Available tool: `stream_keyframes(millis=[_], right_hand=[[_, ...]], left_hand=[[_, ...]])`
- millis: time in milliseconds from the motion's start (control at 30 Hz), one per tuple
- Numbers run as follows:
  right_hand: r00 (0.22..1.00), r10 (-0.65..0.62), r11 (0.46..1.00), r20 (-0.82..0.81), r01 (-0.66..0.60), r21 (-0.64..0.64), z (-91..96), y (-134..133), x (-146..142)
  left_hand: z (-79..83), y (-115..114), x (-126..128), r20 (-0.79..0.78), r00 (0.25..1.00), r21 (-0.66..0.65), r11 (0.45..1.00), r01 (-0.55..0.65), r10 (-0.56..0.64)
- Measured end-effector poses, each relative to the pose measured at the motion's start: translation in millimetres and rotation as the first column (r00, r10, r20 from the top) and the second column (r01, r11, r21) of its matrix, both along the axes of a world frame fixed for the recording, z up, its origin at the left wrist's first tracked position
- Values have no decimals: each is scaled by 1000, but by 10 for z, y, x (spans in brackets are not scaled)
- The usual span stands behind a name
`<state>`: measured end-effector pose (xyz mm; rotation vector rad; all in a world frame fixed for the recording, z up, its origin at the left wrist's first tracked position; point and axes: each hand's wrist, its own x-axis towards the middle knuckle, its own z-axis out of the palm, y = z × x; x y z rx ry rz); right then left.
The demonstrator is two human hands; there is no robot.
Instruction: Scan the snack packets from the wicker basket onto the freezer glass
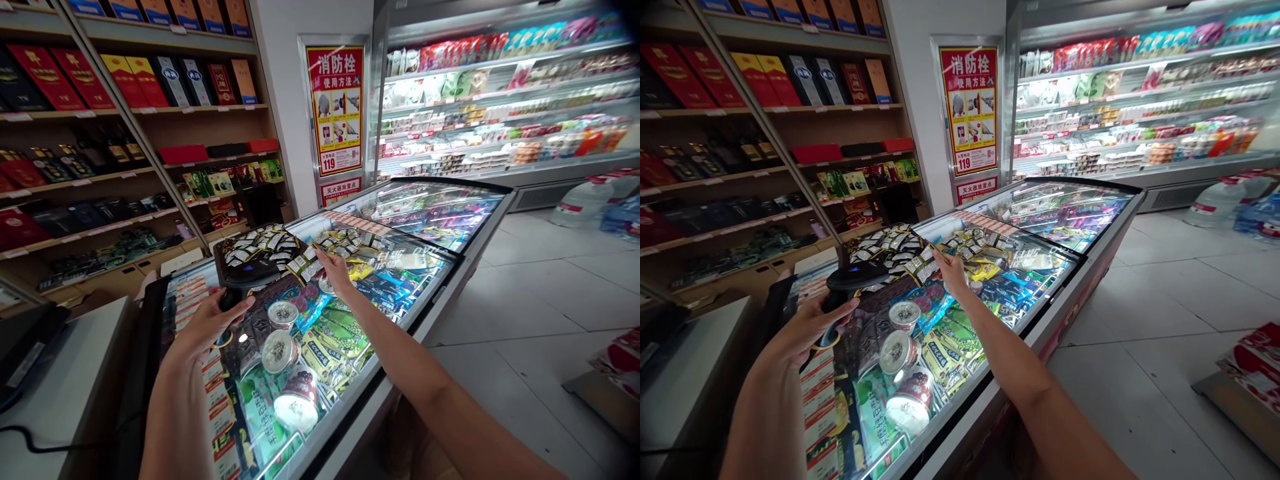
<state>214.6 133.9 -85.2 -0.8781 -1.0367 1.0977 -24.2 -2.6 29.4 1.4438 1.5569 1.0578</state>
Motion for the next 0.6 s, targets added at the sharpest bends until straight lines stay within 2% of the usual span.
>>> stream_keyframes(millis=[133, 267, 333, 467, 600], right_hand=[[997, -34, 999, -67, 32, -41, -32, 57, 28], [947, -228, 968, -226, 195, -161, -124, 245, 154], [903, -282, 955, -323, 231, -185, -160, 351, 245], [849, -208, 971, -485, 120, -206, -195, 474, 363], [893, -144, 960, -426, 20, -281, -246, 446, 311]], left_hand=[[5, 22, -36, -6, 1000, -16, 1000, 26, -26], [-1, 66, -99, -21, 999, -45, 998, 47, -48], [-2, 80, -114, -21, 998, -51, 997, 56, -57], [28, 57, -101, 7, 998, -56, 996, 64, -64], [75, 8, -152, 23, 1000, -34, 999, 19, -18]])
